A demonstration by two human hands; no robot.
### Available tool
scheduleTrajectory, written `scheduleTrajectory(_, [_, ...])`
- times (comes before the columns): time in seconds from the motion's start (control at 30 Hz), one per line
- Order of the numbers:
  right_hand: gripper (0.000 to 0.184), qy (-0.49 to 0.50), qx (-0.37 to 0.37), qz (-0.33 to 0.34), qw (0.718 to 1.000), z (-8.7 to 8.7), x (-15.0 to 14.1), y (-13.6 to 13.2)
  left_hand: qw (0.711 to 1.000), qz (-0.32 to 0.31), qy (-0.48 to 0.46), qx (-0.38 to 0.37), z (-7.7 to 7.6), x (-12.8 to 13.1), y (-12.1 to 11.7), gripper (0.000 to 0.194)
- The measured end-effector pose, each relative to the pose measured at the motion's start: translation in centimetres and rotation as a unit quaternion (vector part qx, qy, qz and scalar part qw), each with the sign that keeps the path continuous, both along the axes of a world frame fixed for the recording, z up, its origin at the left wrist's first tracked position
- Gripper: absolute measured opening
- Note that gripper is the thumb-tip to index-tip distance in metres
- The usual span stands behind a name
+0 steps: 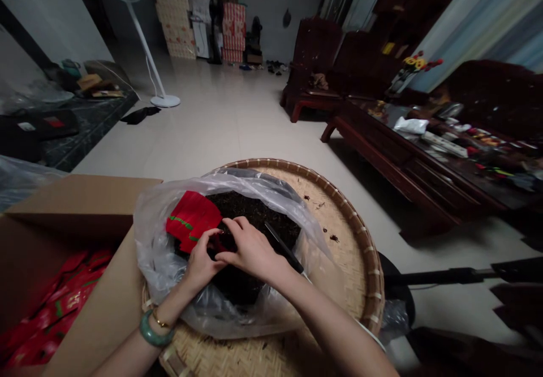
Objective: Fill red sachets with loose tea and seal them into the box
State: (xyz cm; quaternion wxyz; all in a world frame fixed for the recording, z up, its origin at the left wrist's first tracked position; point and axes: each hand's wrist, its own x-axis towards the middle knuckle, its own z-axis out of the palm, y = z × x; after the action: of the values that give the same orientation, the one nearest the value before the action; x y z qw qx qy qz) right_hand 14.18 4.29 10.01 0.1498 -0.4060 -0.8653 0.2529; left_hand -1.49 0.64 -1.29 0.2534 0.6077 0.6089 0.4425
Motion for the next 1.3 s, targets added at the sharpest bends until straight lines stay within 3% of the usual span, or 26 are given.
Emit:
scheduleTrajectory(0.1, [0.026, 0.048, -0.018, 0.015, 0.999, -1.2, -0.4, 0.6, 1.000, 0.006, 0.016, 0.014, 0.1, 0.1, 0.0, 0.049])
scheduleTrajectory(0.17, [0.014, 0.102, -0.004, -0.007, 0.995, -1.5, -0.4, 0.8, 0.999, 0.007, 0.023, 0.023, 0.4, 0.1, 0.0, 0.046])
scheduleTrajectory(0.3, [0.017, 0.160, 0.005, -0.058, 0.985, -1.0, -0.3, 1.0, 0.999, -0.003, 0.033, 0.041, 0.5, 0.1, 0.1, 0.047])
scheduleTrajectory(0.4, [0.041, 0.123, -0.002, -0.014, 0.992, -0.9, -0.6, 1.1, 0.999, -0.009, 0.026, 0.047, 0.1, 0.0, 0.1, 0.049])
scheduleTrajectory(0.43, [0.041, 0.109, -0.003, 0.012, 0.994, -1.0, -0.9, 1.2, 0.999, -0.006, 0.021, 0.044, -0.1, 0.0, 0.1, 0.050])
scheduleTrajectory(0.57, [0.021, 0.104, -0.029, 0.055, 0.993, -1.6, -1.8, 1.5, 1.000, 0.005, 0.010, 0.026, -0.3, 0.1, 0.0, 0.052])
scheduleTrajectory(0.73, [0.016, 0.159, -0.035, -0.013, 0.987, -1.3, -1.1, 1.9, 0.999, 0.001, 0.022, 0.030, 0.2, 0.2, -0.1, 0.051])
scheduleTrajectory(0.83, [0.015, 0.185, 0.014, -0.075, 0.980, -0.6, 0.2, 2.0, 0.999, -0.013, 0.030, 0.034, 0.3, 0.2, -0.2, 0.051])
scheduleTrajectory(0.93, [0.023, 0.178, 0.145, -0.128, 0.965, -0.4, 1.2, 0.8, 0.999, -0.013, 0.031, 0.028, 0.4, 0.3, -0.3, 0.051])
scheduleTrajectory(1.0, [0.026, 0.153, 0.177, -0.077, 0.969, -1.0, 1.1, -1.3, 0.999, -0.014, 0.028, 0.021, 0.5, 0.3, -0.3, 0.052])
scheduleTrajectory(1.07, [0.036, 0.105, 0.166, 0.065, 0.978, -2.4, 0.4, -4.1, 0.999, -0.014, 0.027, 0.013, 0.7, 0.3, -0.4, 0.052])
scheduleTrajectory(1.13, [0.044, 0.008, 0.164, 0.189, 0.968, -4.2, -0.6, -7.1, 0.999, -0.014, 0.030, 0.008, 0.8, 0.4, -0.4, 0.052])
scheduleTrajectory(1.17, [0.046, -0.036, 0.157, 0.218, 0.963, -5.0, -1.1, -8.4, 0.999, -0.015, 0.032, 0.007, 0.9, 0.4, -0.5, 0.052])
scheduleTrajectory(1.3, [0.054, -0.143, 0.135, 0.227, 0.954, -7.0, -2.3, -11.1, 0.999, -0.017, 0.035, 0.009, 1.1, 0.4, -0.5, 0.052])
